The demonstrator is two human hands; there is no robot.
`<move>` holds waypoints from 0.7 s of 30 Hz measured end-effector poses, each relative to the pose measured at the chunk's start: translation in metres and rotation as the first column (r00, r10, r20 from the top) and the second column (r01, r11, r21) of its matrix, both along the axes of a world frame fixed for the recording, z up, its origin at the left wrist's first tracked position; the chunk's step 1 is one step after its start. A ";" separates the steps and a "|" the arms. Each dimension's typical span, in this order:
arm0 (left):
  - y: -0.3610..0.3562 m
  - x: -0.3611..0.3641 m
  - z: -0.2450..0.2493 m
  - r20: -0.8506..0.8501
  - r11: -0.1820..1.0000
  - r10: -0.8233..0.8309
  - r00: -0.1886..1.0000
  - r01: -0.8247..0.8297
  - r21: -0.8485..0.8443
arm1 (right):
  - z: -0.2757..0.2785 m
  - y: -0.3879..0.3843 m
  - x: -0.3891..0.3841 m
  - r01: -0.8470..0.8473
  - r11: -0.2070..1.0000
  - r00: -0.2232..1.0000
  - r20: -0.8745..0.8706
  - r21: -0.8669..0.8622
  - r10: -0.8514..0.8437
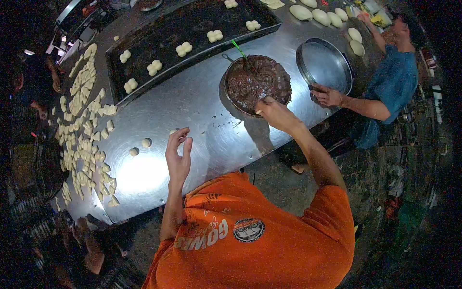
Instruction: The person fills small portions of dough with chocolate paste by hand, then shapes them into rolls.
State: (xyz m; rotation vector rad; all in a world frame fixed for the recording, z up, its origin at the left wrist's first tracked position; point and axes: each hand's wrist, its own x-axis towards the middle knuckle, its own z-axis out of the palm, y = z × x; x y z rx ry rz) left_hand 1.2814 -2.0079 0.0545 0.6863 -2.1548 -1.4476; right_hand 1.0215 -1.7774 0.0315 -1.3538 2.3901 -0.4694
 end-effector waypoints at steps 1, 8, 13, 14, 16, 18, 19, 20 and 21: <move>0.000 0.000 0.000 0.001 1.000 0.000 1.000 0.000 0.000 | 0.001 -0.002 0.002 0.015 1.000 1.000 0.011 0.026 -0.016; 0.009 -0.006 -0.005 0.014 0.994 -0.088 0.996 0.087 0.060 | 0.011 -0.021 0.006 0.288 0.953 0.601 0.757 0.092 -0.255; 0.027 -0.018 0.005 -0.173 0.869 -0.177 0.969 0.236 0.435 | 0.031 -0.062 0.077 0.644 0.765 -0.245 0.955 0.032 0.167; 0.022 -0.016 0.001 -0.172 0.877 -0.157 0.973 0.217 0.430 | 0.036 -0.070 0.089 0.641 0.766 -0.305 0.932 0.051 0.193; 0.011 -0.011 -0.008 -0.260 0.898 -0.084 0.962 0.186 0.399 | 0.029 -0.083 0.108 0.620 0.784 -0.349 0.908 0.036 0.234; -0.003 0.006 -0.008 -0.233 0.854 -0.051 0.971 0.163 0.494 | 0.020 -0.093 0.122 0.617 0.787 -0.280 0.934 -0.003 0.223; -0.007 0.011 -0.006 -0.324 0.694 0.097 0.941 0.170 0.700 | 0.023 -0.099 0.130 0.602 0.798 -0.285 0.932 -0.007 0.224; -0.011 0.016 -0.004 -0.373 0.485 0.261 0.890 0.214 0.848 | 0.027 -0.105 0.139 0.631 0.775 -0.333 0.915 0.036 0.228; -0.014 0.021 -0.002 -0.358 0.480 0.296 0.885 0.186 0.857 | 0.032 -0.111 0.146 0.657 0.749 -0.377 0.896 0.080 0.235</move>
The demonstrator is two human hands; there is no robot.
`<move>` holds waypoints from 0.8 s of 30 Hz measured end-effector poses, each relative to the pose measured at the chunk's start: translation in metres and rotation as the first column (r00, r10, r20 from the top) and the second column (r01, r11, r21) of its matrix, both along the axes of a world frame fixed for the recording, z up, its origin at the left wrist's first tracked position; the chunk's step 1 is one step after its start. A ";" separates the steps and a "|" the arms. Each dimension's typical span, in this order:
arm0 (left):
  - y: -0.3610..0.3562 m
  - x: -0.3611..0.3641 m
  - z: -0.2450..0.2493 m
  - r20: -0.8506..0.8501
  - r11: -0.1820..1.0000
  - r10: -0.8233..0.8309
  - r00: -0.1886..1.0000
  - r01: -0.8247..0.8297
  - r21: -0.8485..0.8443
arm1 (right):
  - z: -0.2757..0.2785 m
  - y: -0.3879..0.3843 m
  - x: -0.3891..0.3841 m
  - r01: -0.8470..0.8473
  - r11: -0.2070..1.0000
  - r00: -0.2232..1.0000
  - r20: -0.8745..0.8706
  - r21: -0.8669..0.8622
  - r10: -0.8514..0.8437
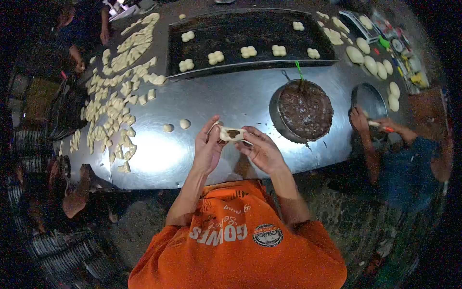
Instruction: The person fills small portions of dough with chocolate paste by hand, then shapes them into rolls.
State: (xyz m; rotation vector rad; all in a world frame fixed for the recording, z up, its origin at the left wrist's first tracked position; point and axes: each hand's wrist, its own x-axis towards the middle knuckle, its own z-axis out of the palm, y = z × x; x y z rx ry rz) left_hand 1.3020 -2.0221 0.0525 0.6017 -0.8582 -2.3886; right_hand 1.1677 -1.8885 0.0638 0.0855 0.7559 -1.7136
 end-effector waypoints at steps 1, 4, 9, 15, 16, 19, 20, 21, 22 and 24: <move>-0.004 0.005 0.003 -0.002 1.000 0.014 1.000 -0.014 -0.007 | 0.008 -0.007 0.009 -0.014 1.000 1.000 -0.002 -0.007 0.014; -0.013 0.017 0.023 0.032 0.998 0.040 0.999 -0.038 -0.059 | 0.035 -0.028 0.037 0.127 0.992 0.820 -0.564 0.015 -0.096; -0.019 0.036 0.053 0.043 0.896 -0.058 0.997 0.071 -0.439 | 0.044 -0.038 0.041 0.189 0.981 0.088 -0.994 -0.048 -0.066; -0.007 0.048 0.058 0.313 0.516 0.030 0.949 0.254 -0.818 | 0.070 -0.043 0.032 0.048 0.998 -0.127 -0.991 0.032 0.038; -0.008 0.049 0.052 0.347 0.324 0.090 0.934 0.302 -0.897 | 0.075 -0.046 0.034 0.051 0.997 -0.056 -0.996 0.060 0.063; -0.008 0.052 0.040 0.353 0.477 0.048 0.934 0.289 -0.830 | 0.059 -0.048 0.027 -0.020 0.992 -0.112 -0.987 0.121 0.118; -0.008 0.051 0.036 0.353 0.478 0.058 0.934 0.284 -0.831 | 0.058 -0.048 0.026 -0.005 0.991 -0.088 -0.988 0.131 0.130; -0.006 0.051 0.031 0.295 0.708 0.039 0.955 0.182 -0.683 | 0.058 -0.049 0.028 -0.014 0.992 -0.087 -0.988 0.129 0.127; -0.006 0.053 0.026 0.230 0.878 0.039 0.972 0.076 -0.472 | 0.058 -0.052 0.032 -0.028 0.993 -0.053 -0.993 0.111 0.110; -0.007 0.059 0.018 0.218 0.932 0.021 0.976 0.060 -0.356 | 0.055 -0.056 0.041 -0.114 0.992 0.011 -0.999 0.047 0.048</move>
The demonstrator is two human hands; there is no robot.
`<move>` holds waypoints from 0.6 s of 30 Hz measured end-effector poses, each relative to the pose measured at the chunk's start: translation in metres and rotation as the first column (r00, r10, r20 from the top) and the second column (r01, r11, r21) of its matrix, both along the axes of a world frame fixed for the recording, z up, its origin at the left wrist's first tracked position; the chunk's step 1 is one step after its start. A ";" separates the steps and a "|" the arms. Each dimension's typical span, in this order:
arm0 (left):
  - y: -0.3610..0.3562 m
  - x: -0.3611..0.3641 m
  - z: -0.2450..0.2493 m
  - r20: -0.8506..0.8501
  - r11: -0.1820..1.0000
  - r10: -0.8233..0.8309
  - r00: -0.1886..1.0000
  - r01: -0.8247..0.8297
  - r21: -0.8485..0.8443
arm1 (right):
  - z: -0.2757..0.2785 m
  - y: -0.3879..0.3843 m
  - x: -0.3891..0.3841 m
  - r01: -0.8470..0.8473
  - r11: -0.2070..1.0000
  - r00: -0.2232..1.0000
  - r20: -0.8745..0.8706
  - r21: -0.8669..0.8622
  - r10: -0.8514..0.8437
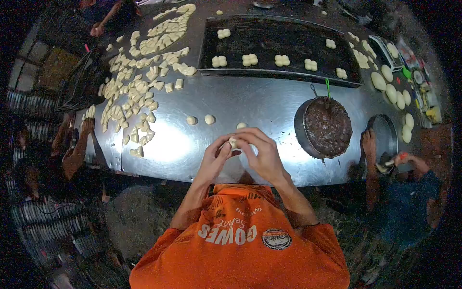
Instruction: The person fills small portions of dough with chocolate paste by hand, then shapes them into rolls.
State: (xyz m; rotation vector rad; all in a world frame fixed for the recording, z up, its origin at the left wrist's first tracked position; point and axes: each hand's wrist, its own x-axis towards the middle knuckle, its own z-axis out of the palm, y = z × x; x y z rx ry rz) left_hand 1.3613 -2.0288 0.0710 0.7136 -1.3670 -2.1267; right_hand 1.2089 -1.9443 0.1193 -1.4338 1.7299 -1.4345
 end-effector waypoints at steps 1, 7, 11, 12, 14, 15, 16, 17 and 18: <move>-0.001 0.003 -0.001 -0.022 0.992 0.002 1.000 0.001 0.129 | 0.000 -0.002 0.004 -0.012 1.000 1.000 0.004 -0.002 0.012; 0.000 0.012 0.002 -0.035 0.965 0.183 0.983 -0.186 -0.185 | 0.014 -0.016 0.013 0.031 0.994 0.999 -0.020 0.105 -0.029; -0.006 0.018 -0.009 -0.094 0.940 0.226 0.969 -0.243 -0.241 | -0.013 -0.028 0.015 -0.059 0.985 0.984 -0.157 0.159 0.084; -0.009 0.022 -0.018 -0.028 0.900 0.272 0.962 -0.264 -0.347 | -0.021 -0.033 0.018 -0.079 0.988 0.958 -0.263 0.132 0.112; -0.015 0.030 -0.022 0.038 0.853 0.331 0.943 -0.282 -0.440 | -0.065 -0.046 0.028 -0.068 0.991 0.931 -0.348 0.119 0.106; -0.018 0.033 -0.018 0.060 0.812 0.417 0.907 -0.342 -0.473 | -0.089 -0.049 0.032 -0.049 0.994 0.899 -0.430 0.101 0.088; -0.017 0.039 -0.016 0.079 0.765 0.500 0.862 -0.398 -0.506 | -0.109 -0.047 0.031 -0.147 0.968 0.882 -0.416 0.201 0.220; -0.014 0.048 -0.016 0.083 0.768 0.507 0.858 -0.407 -0.494 | -0.124 -0.040 0.035 -0.156 0.964 0.878 -0.417 0.215 0.235; -0.014 0.058 -0.015 0.148 0.790 0.519 0.842 -0.408 -0.457 | -0.138 -0.031 0.040 -0.186 0.880 0.909 -0.263 0.438 0.323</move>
